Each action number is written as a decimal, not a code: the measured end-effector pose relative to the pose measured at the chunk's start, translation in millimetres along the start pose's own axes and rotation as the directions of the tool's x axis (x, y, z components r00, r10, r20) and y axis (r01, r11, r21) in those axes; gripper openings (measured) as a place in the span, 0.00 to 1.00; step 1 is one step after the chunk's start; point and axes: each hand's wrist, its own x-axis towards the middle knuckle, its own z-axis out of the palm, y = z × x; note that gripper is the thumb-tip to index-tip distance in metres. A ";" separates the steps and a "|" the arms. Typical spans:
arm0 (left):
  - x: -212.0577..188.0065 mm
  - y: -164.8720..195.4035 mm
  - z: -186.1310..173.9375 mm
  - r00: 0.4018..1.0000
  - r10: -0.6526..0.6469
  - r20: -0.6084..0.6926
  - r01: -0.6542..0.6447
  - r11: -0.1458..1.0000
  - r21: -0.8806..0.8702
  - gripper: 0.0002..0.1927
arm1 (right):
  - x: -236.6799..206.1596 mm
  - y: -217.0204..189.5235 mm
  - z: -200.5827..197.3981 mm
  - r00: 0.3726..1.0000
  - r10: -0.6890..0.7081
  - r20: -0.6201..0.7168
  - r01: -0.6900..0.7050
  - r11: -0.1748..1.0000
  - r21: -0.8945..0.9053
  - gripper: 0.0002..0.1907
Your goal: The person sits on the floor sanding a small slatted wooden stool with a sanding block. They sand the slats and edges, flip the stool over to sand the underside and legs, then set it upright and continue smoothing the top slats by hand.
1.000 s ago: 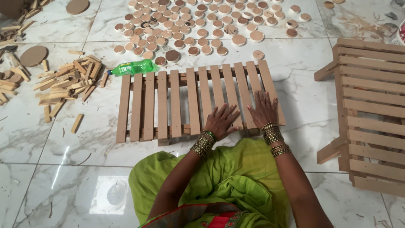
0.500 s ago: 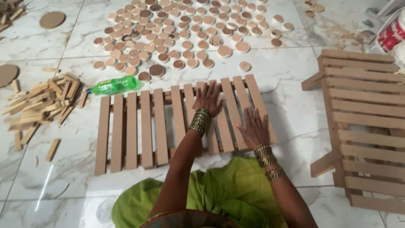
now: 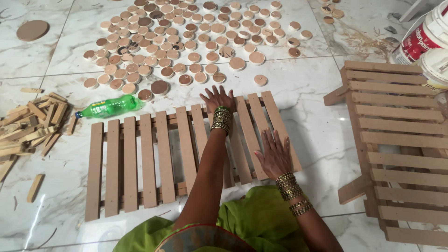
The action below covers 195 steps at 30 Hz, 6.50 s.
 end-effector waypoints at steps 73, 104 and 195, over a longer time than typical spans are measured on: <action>-264.7 -122.7 46.3 0.829 0.459 -0.318 -0.554 0.749 -0.362 0.38 | 123.8 -86.8 -115.1 1.000 -0.013 0.023 0.013 1.000 0.012 0.51; -277.0 -107.7 47.8 0.878 0.389 -0.280 -0.423 0.903 -0.072 0.40 | -95.6 -2.5 -71.5 0.997 -0.053 -0.050 0.051 0.998 -0.031 0.50; -217.7 -174.4 53.3 0.928 0.094 -0.361 -0.169 0.969 -0.180 0.35 | 61.8 -9.9 -84.0 0.935 0.267 -0.234 -0.195 0.938 0.288 0.34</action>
